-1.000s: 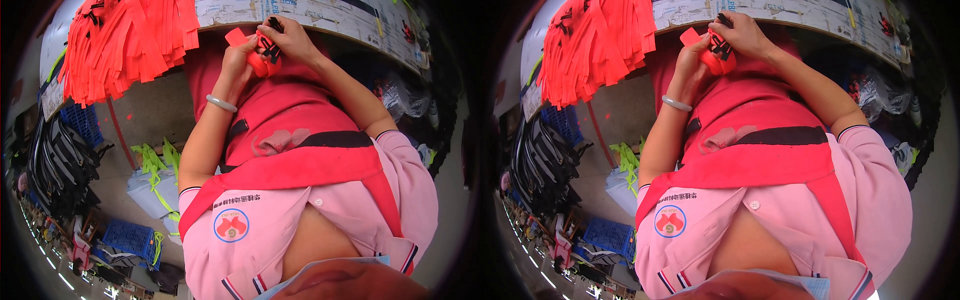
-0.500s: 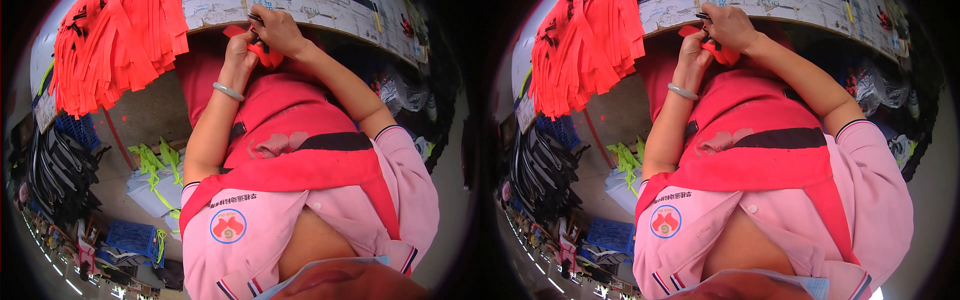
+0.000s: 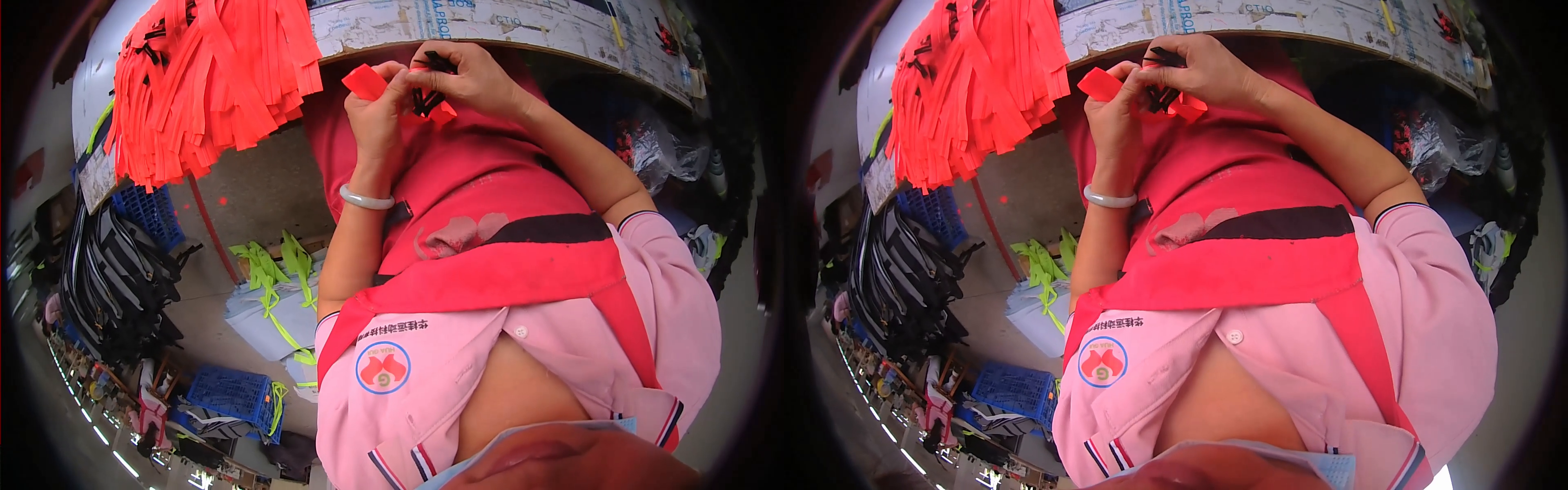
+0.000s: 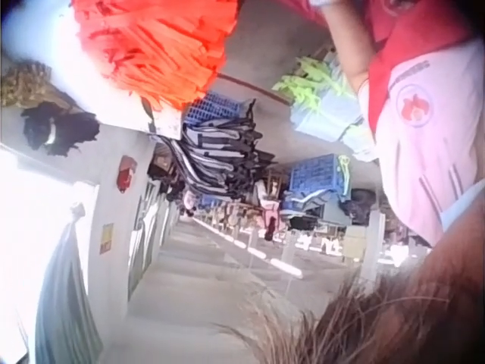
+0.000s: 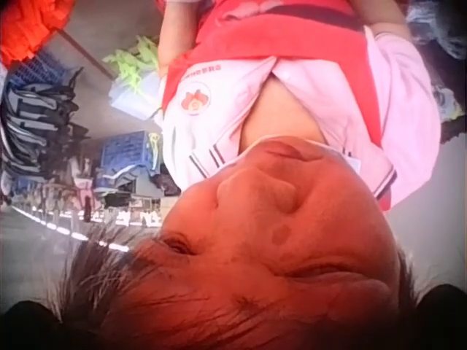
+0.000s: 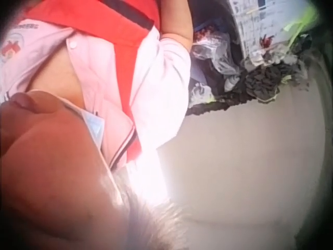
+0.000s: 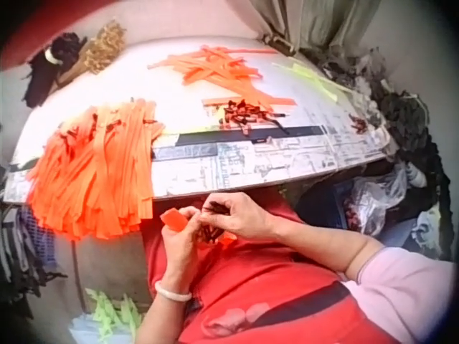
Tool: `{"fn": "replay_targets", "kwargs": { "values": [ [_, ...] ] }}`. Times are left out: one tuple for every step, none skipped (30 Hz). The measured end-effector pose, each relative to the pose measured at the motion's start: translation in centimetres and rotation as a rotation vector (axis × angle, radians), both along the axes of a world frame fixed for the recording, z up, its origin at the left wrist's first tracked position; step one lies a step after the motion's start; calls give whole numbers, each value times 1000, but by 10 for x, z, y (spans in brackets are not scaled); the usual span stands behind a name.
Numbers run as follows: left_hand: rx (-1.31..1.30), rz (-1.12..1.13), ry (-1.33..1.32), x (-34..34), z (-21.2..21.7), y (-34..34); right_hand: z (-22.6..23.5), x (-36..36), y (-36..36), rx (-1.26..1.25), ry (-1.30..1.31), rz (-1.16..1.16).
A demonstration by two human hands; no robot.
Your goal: Assemble plastic buckles onto red fabric straps.
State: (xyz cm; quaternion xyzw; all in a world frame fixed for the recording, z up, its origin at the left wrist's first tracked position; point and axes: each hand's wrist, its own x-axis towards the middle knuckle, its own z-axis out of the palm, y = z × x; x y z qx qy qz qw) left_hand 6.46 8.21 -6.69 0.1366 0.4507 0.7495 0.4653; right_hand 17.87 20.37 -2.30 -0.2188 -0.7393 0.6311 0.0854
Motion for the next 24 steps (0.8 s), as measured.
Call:
{"fn": "replay_targets", "kwargs": {
  "values": [
    [-2,-2,3,-1,2,-3,3,-1,-2,1,9,21],
    [2,5,50,-2,5,-5,1,0,-4,0,11,20],
    [11,10,97,-3,11,-7,-3,2,-8,44,-15,84],
    [5,5,107,-3,17,-6,-10,6,-10,79,-32,144],
    [-4,-16,140,-3,23,-3,-15,12,-24,133,38,178],
    [-5,-28,165,-4,26,-5,-23,12,-33,97,-26,193],
    [-2,-21,168,-6,27,-7,-29,11,-38,63,-89,209],
    [6,-32,102,-8,27,-9,-31,14,-38,-19,-29,187],
    [15,-42,40,-13,28,-10,-24,9,-31,-11,-20,195],
    [93,27,-54,-21,31,-10,-20,5,-23,29,-117,208],
    [82,55,-134,-33,21,-16,-13,0,-17,70,-213,218],
    [102,81,-225,-44,13,-21,-2,-9,-8,40,-206,192],
    [119,110,-318,-54,4,-29,12,-21,-3,37,-40,146],
    [135,87,-362,-61,-9,-42,27,-38,6,-51,10,157],
    [138,84,-353,-61,-19,-52,45,-56,14,-98,-34,128],
    [129,81,-454,-61,-28,-62,72,-77,23,-36,-80,122],
    [121,70,-554,-60,-33,-68,96,-96,29,-257,222,151],
    [99,72,-599,-56,-37,-74,114,-116,33,-341,219,185],
    [81,53,-648,-49,-38,-72,129,-132,37,-309,226,137],
    [82,16,-666,-46,-41,-70,132,-151,41,-255,213,118],
    [51,24,-655,-41,-38,-67,129,-171,47,-200,195,99],
    [71,3,-622,-40,-36,-65,121,-190,48,-10,82,-29],
    [94,-15,-593,-38,-35,-64,105,-205,49,182,-34,-153],
    [94,-20,-597,-35,-27,-58,77,-213,65,305,-48,-133]
  ]
}}
